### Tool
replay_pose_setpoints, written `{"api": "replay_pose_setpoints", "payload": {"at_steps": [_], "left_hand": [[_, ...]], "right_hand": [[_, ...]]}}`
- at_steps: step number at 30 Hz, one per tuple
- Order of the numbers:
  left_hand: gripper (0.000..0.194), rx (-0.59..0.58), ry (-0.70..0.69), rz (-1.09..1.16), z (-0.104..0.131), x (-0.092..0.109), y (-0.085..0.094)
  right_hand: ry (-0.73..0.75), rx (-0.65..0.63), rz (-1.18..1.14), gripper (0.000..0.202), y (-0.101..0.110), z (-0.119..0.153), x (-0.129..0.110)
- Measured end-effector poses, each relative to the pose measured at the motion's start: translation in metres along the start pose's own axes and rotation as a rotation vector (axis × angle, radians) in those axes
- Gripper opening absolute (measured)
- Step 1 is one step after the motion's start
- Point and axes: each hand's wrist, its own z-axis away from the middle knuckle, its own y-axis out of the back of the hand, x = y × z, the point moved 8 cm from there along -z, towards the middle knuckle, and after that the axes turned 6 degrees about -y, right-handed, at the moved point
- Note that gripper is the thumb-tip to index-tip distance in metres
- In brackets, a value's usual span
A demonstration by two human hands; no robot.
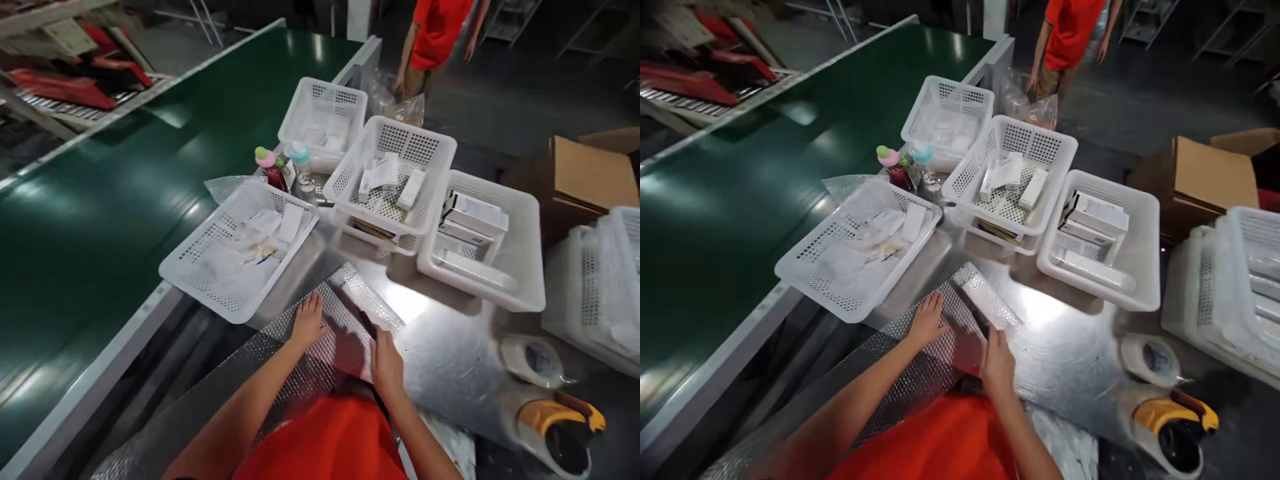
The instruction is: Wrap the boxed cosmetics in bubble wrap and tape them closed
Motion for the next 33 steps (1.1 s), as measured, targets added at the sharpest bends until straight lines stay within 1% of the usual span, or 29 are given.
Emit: {"api": "replay_pose_setpoints", "payload": {"at_steps": [1,2,3,5,6,8,11,14,17,18,19,20,21,23,26,27,28,29,30,31,32,33], "left_hand": [[0.087,0.005,0.003,0.021,0.001,-0.001,0.0],[0.088,0.008,0.002,0.039,0.002,-0.002,-0.001],[0.089,0.01,0.0,0.054,0.003,-0.002,-0.001],[0.089,0.004,0.002,0.071,0.003,-0.002,-0.001],[0.089,-0.003,0.008,0.076,0.002,-0.003,-0.001],[0.089,-0.016,0.023,0.081,0.001,-0.004,-0.001],[0.09,-0.025,0.035,0.095,0.0,-0.005,0.0],[0.09,-0.023,0.039,0.112,0.001,-0.005,0.0],[0.092,-0.025,0.032,0.108,0.001,-0.005,-0.002],[0.092,-0.024,0.03,0.106,0.001,-0.005,-0.002],[0.092,-0.026,0.031,0.105,0.001,-0.005,-0.003],[0.092,-0.03,0.036,0.104,0.001,-0.006,-0.003],[0.092,-0.038,0.042,0.103,0.001,-0.006,-0.003],[0.091,-0.059,0.051,0.096,0.001,-0.007,-0.003],[0.086,-0.051,0.03,0.058,0.002,-0.005,-0.002],[0.084,-0.034,0.016,0.036,0.004,-0.004,-0.003],[0.082,-0.016,0.001,0.01,0.006,-0.003,-0.004],[0.079,0.008,-0.013,-0.022,0.008,-0.002,-0.005],[0.075,0.033,-0.012,-0.053,0.01,-0.003,-0.008],[0.071,0.051,-0.014,-0.082,0.012,-0.004,-0.011],[0.069,0.068,-0.037,-0.104,0.012,-0.003,-0.015],[0.067,0.083,-0.046,-0.125,0.012,-0.004,-0.019]], "right_hand": [[0.019,-0.078,0.077,0.04,-0.018,-0.008,-0.027],[0.028,-0.136,0.153,0.037,-0.035,-0.017,-0.05],[0.033,-0.173,0.215,0.035,-0.048,-0.027,-0.067],[0.033,-0.203,0.288,0.033,-0.068,-0.048,-0.089],[0.035,-0.206,0.306,0.032,-0.076,-0.056,-0.094],[0.039,-0.209,0.336,0.031,-0.087,-0.068,-0.098],[0.042,-0.216,0.375,0.028,-0.097,-0.074,-0.096],[0.042,-0.219,0.403,0.028,-0.103,-0.077,-0.098],[0.043,-0.229,0.423,0.029,-0.103,-0.074,-0.096],[0.041,-0.237,0.427,0.029,-0.1,-0.068,-0.089],[0.032,-0.247,0.434,0.029,-0.096,-0.059,-0.077],[0.021,-0.262,0.439,0.029,-0.09,-0.046,-0.059],[0.008,-0.278,0.442,0.029,-0.083,-0.029,-0.036],[-0.041,-0.315,0.451,0.028,-0.062,0.014,0.028],[-0.191,-0.308,0.498,0.032,-0.021,0.079,0.141],[-0.265,-0.281,0.517,0.035,-0.006,0.095,0.174],[-0.312,-0.24,0.512,0.039,0.006,0.107,0.198],[-0.361,-0.195,0.504,0.044,0.016,0.114,0.215],[-0.412,-0.136,0.499,0.047,0.025,0.116,0.224],[-0.458,-0.062,0.501,0.049,0.031,0.113,0.227],[-0.504,0.025,0.51,0.049,0.037,0.105,0.223],[-0.541,0.123,0.523,0.05,0.041,0.094,0.213]]}}
